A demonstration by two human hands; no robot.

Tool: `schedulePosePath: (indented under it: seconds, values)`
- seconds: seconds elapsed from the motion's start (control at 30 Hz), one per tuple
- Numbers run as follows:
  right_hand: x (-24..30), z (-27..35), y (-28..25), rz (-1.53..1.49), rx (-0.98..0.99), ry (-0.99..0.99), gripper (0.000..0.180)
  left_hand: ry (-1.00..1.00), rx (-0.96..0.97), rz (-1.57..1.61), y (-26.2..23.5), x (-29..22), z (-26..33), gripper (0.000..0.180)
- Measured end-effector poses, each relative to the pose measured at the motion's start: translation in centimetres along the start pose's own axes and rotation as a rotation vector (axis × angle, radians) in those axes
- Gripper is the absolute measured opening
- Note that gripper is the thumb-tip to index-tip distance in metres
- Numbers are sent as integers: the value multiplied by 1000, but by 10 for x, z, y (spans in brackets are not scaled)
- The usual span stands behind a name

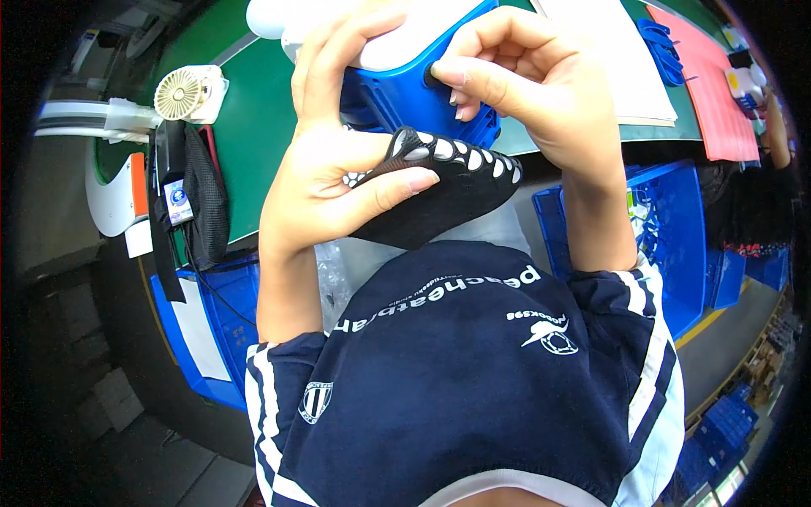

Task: Applying circular white stickers to various plastic parts as part of a light fixture assembly.

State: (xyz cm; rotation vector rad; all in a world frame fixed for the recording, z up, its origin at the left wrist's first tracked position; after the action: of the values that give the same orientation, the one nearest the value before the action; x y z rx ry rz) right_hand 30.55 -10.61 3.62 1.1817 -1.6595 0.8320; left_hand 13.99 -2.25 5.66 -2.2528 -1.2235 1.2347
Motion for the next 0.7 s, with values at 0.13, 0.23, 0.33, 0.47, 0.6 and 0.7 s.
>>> schedulePosePath:
  seconds: [0.13,0.23,0.33,0.47,0.6,0.7]
  values:
    - [12,-3,4,-144,123,-139,17,60,-29,0,-2,12,6,27]
    - [23,-1,3,-94,-50,401,19,50,-44,-5,0,9,6,27]
    - [8,5,2,19,46,15,18,14,-84,-87,1,16,3,24]
    - [12,22,4,207,83,-293,28,34,-103,-65,3,17,-1,22]
    - [16,30,8,350,11,-299,23,34,-99,-118,4,16,-4,23]
    - [25,36,10,438,0,-204,20,-57,-80,-164,6,13,3,24]
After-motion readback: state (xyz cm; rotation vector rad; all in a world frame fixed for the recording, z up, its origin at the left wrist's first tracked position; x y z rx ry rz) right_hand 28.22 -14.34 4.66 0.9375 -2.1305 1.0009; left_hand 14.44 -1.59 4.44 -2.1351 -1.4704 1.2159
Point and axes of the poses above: each hand's wrist, its own z-axis away from the middle knuckle, its own y-axis out of the palm, x = y × z, the point moved 2 cm from there along -z, towards the middle knuckle, and after that the axes turned 1 degree about -x, right-handed, at the moved point
